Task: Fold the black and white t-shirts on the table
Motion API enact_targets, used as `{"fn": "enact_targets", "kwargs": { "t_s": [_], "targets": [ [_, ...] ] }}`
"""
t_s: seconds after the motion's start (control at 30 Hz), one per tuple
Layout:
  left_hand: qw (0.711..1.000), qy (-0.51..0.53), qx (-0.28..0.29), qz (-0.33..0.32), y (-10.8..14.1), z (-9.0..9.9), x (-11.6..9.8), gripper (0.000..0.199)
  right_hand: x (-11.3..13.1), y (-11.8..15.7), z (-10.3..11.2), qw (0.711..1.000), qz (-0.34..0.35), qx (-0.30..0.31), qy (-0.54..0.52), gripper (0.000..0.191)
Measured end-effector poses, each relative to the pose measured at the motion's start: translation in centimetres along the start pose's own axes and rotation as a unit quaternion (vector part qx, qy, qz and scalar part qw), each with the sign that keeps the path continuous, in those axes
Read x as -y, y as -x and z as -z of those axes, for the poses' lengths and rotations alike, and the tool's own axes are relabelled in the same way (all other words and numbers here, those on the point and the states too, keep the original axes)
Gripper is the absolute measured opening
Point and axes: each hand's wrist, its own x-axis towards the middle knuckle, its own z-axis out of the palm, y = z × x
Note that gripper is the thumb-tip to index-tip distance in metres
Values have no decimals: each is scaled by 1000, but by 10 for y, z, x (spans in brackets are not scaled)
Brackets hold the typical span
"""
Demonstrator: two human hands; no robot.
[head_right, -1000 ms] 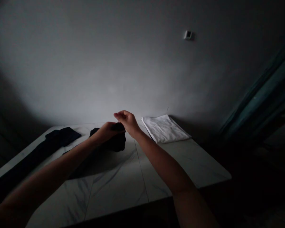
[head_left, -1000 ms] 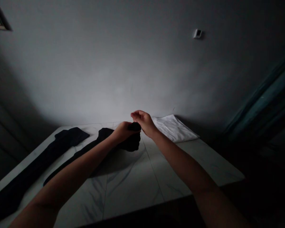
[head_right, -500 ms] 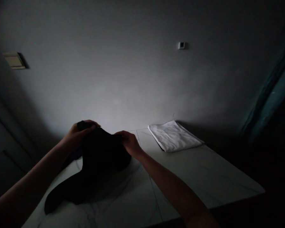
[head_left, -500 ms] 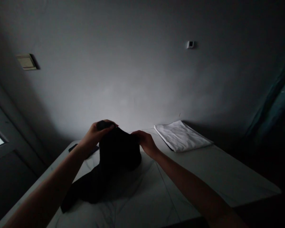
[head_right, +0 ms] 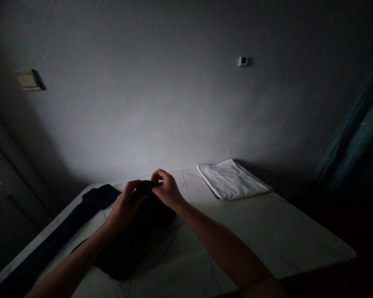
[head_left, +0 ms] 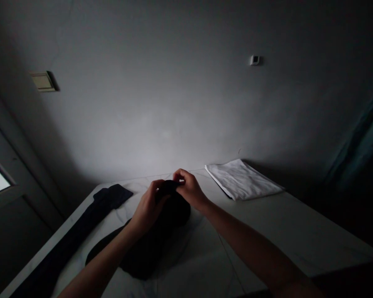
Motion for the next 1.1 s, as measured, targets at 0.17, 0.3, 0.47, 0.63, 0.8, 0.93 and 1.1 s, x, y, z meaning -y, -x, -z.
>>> {"fn": "enact_targets", "kwargs": {
  "t_s": [0.17, 0.3, 0.47, 0.63, 0.8, 0.93, 1.1],
  "targets": [
    [994, -32, -55, -87, -13, 25, -7, 14, -27, 5, 17, 988, -11, 139, 65, 19],
    [982, -90, -145, -77, -19, 57, -21, 17, -74, 19, 42, 960, -14, 185, 211, 22],
    [960, -142, -243, -5, -29, 107, -6, 18, -104, 20, 89, 973, -70, 68, 209, 6],
    [949, -97, -283, 98, -41, 137, 31, 19, -82, -3, 117, 992, -24, -72, 105, 16],
    [944, 4, -277, 180, -46, 138, 63, 26, -46, -19, 129, 997, -29, 25, 71, 35],
    [949, 32, -235, 207, -41, 137, 84, 44, -25, -17, 143, 983, -71, 167, 38, 46],
    [955, 95, -152, 236, -30, 136, 94, 55, -11, -9, 148, 984, -37, 164, 54, 24]
  ]
}}
